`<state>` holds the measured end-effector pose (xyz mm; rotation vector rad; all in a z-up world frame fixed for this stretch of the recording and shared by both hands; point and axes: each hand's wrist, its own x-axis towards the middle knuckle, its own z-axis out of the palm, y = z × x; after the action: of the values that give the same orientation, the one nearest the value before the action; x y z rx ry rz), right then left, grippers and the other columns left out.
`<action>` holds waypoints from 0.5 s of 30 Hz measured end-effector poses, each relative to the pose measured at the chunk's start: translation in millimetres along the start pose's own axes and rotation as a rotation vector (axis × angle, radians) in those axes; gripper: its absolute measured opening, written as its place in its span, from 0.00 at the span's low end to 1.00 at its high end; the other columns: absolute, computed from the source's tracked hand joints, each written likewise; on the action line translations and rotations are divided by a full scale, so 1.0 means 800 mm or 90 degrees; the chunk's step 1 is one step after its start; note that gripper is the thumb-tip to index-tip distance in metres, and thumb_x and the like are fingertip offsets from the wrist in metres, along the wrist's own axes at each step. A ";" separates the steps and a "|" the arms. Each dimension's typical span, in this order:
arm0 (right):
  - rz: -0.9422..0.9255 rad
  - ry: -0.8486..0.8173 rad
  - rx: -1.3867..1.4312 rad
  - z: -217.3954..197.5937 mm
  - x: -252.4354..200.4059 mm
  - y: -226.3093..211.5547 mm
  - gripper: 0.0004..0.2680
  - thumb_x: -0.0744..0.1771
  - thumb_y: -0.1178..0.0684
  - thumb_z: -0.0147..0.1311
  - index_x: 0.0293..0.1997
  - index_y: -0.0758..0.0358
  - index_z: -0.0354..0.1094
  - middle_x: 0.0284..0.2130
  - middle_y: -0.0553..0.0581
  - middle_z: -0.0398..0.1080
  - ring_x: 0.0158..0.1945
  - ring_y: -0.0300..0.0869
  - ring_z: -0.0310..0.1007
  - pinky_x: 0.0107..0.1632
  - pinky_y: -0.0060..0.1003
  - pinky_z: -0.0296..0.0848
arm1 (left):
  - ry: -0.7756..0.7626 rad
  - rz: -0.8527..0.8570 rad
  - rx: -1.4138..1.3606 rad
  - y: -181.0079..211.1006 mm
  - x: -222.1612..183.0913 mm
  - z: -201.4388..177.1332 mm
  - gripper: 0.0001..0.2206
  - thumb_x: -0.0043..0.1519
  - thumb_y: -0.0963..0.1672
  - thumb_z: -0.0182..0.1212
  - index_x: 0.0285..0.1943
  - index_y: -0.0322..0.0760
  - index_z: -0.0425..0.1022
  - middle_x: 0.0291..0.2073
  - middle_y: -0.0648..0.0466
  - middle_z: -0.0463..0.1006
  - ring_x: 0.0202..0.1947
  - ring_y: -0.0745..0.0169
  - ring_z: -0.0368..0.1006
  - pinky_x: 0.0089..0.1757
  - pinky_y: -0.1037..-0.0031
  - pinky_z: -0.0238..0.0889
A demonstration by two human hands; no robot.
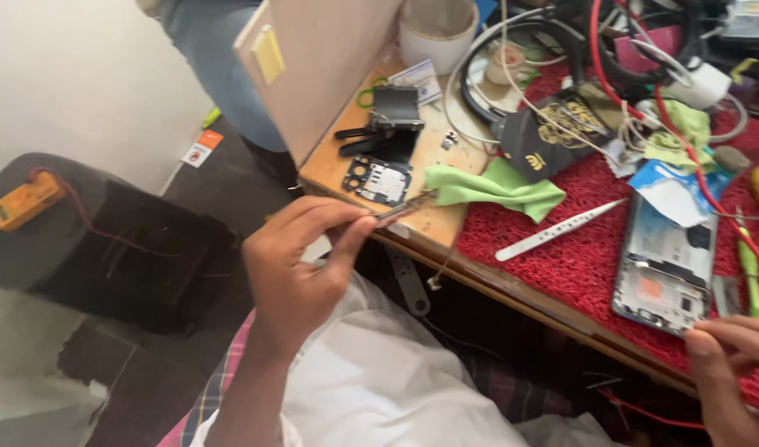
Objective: The person is repairing a disassembled smartphone. They use a metal spudger to pry and adjust components near the battery and bottom edge of the device.
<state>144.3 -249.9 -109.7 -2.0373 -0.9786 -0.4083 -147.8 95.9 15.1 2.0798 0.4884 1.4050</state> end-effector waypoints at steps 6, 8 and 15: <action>-0.057 -0.062 -0.056 -0.017 0.067 -0.182 0.05 0.65 0.59 0.65 0.41 0.69 0.76 0.37 0.60 0.77 0.31 0.39 0.75 0.38 0.33 0.74 | 0.020 -0.053 -0.074 -0.006 -0.018 0.012 0.04 0.62 0.40 0.71 0.40 0.31 0.82 0.32 0.53 0.82 0.32 0.70 0.77 0.38 0.80 0.70; -0.223 -0.101 -0.098 -0.016 0.101 -0.226 0.05 0.64 0.56 0.64 0.38 0.65 0.76 0.37 0.59 0.78 0.38 0.42 0.80 0.40 0.36 0.77 | 0.023 -0.082 -0.106 -0.006 -0.022 0.017 0.05 0.62 0.40 0.70 0.40 0.30 0.82 0.31 0.55 0.82 0.31 0.72 0.76 0.37 0.82 0.70; -0.314 -0.271 -0.174 0.072 0.191 -0.278 0.14 0.66 0.46 0.61 0.56 0.60 0.75 0.35 0.57 0.74 0.29 0.51 0.76 0.31 0.46 0.73 | 0.013 -0.188 -0.305 -0.016 -0.031 0.026 0.06 0.64 0.41 0.69 0.42 0.28 0.81 0.33 0.55 0.81 0.34 0.74 0.75 0.39 0.83 0.70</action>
<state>70.2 -48.1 63.5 -2.1583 -1.7870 -0.3850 -137.9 85.8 -16.1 1.5436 0.3985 1.2253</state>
